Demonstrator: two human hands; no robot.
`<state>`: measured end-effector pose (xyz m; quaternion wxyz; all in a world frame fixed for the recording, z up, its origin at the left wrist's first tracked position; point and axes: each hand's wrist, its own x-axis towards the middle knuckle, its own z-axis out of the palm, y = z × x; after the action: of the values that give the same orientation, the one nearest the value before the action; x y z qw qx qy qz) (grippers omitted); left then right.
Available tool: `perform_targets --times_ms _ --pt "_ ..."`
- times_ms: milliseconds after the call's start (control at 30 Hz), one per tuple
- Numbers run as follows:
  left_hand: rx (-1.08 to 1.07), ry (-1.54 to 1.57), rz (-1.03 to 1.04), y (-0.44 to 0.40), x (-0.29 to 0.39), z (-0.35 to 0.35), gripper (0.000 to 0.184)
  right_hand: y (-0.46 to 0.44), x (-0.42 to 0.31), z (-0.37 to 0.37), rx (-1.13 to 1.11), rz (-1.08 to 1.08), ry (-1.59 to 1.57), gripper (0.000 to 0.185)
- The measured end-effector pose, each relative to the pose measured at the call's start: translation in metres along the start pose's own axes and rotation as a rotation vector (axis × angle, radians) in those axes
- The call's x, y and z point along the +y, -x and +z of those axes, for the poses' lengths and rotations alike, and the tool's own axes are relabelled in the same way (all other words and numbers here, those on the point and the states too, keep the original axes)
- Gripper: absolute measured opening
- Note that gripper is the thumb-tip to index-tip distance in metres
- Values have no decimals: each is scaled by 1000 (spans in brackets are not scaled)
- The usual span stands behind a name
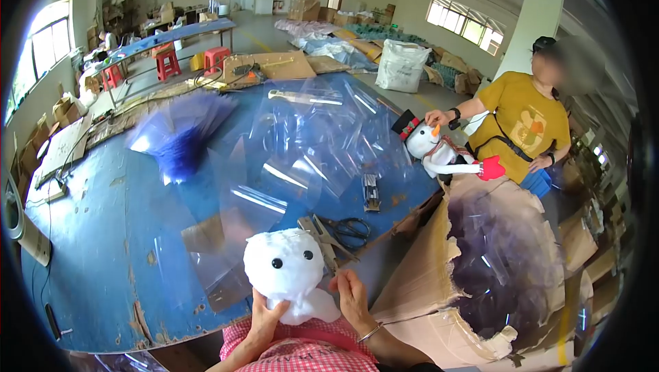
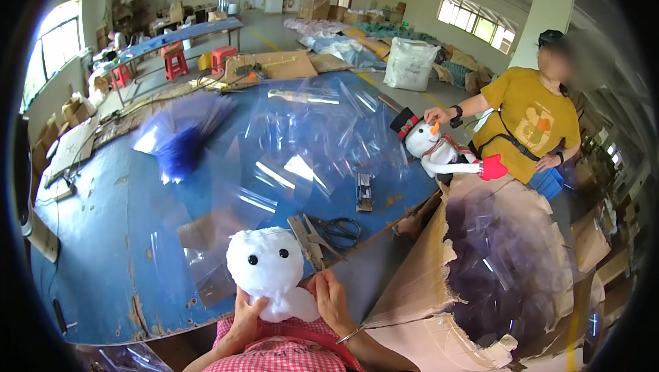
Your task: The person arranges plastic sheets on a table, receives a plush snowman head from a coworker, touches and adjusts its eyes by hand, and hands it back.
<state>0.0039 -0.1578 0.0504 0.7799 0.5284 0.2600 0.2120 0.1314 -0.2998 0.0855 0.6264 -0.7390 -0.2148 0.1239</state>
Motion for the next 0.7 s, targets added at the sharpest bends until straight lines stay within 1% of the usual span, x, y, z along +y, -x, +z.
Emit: perform_targets --times_ms 100,200,267,333,433,500,633,700 --pt "-20 -30 -12 5 9 2 81 4 3 -2 -20 -3 43 21" --pt "-43 33 -25 5 -1 -2 81 8 0 -3 -4 -22 61 11" --pt "-53 77 -42 4 -15 -9 81 5 -15 -7 86 -371 324 6" --pt "-51 -32 -19 8 -10 -8 83 0 -32 -8 118 -627 455 11" --pt "-69 -167 9 9 -3 -6 87 -9 -48 -11 118 -805 479 18" --pt "-97 -183 -13 12 11 0 89 -17 -51 -11 84 -799 472 22" --pt "-117 -197 -11 11 13 2 89 -30 -56 -13 -2 -826 459 25" --pt "-113 -200 -15 10 12 0 89 -32 -56 -15 -48 -780 410 27"
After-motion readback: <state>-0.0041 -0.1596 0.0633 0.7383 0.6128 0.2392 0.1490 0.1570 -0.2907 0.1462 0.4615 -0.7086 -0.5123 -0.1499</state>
